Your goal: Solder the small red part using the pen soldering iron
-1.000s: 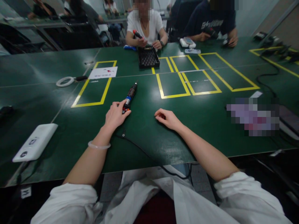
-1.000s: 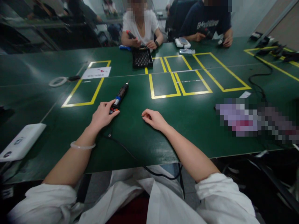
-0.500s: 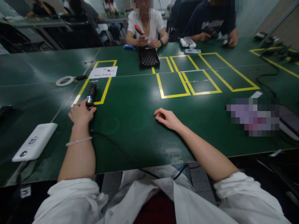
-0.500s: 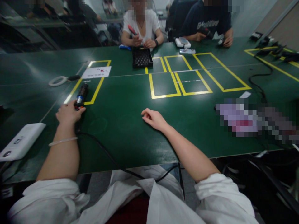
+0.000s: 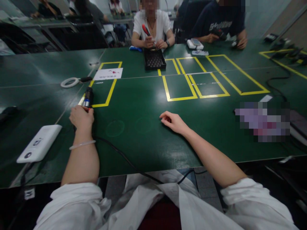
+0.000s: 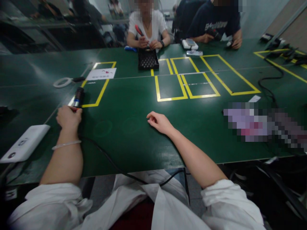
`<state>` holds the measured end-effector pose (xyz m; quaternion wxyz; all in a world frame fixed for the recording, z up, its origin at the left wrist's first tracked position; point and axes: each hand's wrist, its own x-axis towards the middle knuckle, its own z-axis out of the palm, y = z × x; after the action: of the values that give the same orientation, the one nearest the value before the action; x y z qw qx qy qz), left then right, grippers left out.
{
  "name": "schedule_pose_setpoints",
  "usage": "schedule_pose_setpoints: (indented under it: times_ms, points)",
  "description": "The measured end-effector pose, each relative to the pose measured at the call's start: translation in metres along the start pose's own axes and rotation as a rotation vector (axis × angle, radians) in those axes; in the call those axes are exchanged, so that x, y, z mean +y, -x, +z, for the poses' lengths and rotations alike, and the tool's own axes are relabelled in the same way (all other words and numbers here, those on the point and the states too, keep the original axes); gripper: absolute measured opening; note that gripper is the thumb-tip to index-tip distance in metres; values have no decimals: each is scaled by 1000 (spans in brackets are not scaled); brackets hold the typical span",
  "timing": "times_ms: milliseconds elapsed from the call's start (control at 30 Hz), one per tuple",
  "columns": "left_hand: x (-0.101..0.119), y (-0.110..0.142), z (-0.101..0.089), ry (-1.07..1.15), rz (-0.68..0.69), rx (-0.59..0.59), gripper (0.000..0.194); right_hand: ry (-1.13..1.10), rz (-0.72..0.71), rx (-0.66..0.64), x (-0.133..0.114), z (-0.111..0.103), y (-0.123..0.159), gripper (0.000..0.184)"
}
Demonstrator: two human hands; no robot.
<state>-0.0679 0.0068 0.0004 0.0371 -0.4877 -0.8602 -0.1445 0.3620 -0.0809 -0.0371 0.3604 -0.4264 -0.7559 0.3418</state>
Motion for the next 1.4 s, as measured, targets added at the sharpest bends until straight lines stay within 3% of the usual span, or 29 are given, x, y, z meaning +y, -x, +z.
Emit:
schedule_pose_setpoints:
  times_ms: [167,233,300,400,567,700,833,1067,1400]
  points:
    - [8,10,-7,5,10,75,33,7,2,2,-1,0,0,15]
    - [17,17,-8,87,108,144,34,7,4,3,-1,0,0,15]
    - [33,30,-5,279,274,113,36,8,4,1,-1,1,0,15]
    - [68,60,3,599,514,-193,37,10,4,0,0,1,0,15]
    - [120,124,5,760,804,-701,41,-32,3,-10,0,2,0,15]
    - [134,155,-2,908,735,-990,41,-142,-5,-72,-6,5,1,23]
    - [135,166,-4,947,723,-1118,33,-232,-13,-144,-11,9,1,27]
    - [137,167,-3,934,705,-1078,34,-257,-3,-124,-10,11,1,25]
    - [137,171,-3,955,661,-1120,35,-188,-26,-58,-13,8,1,20]
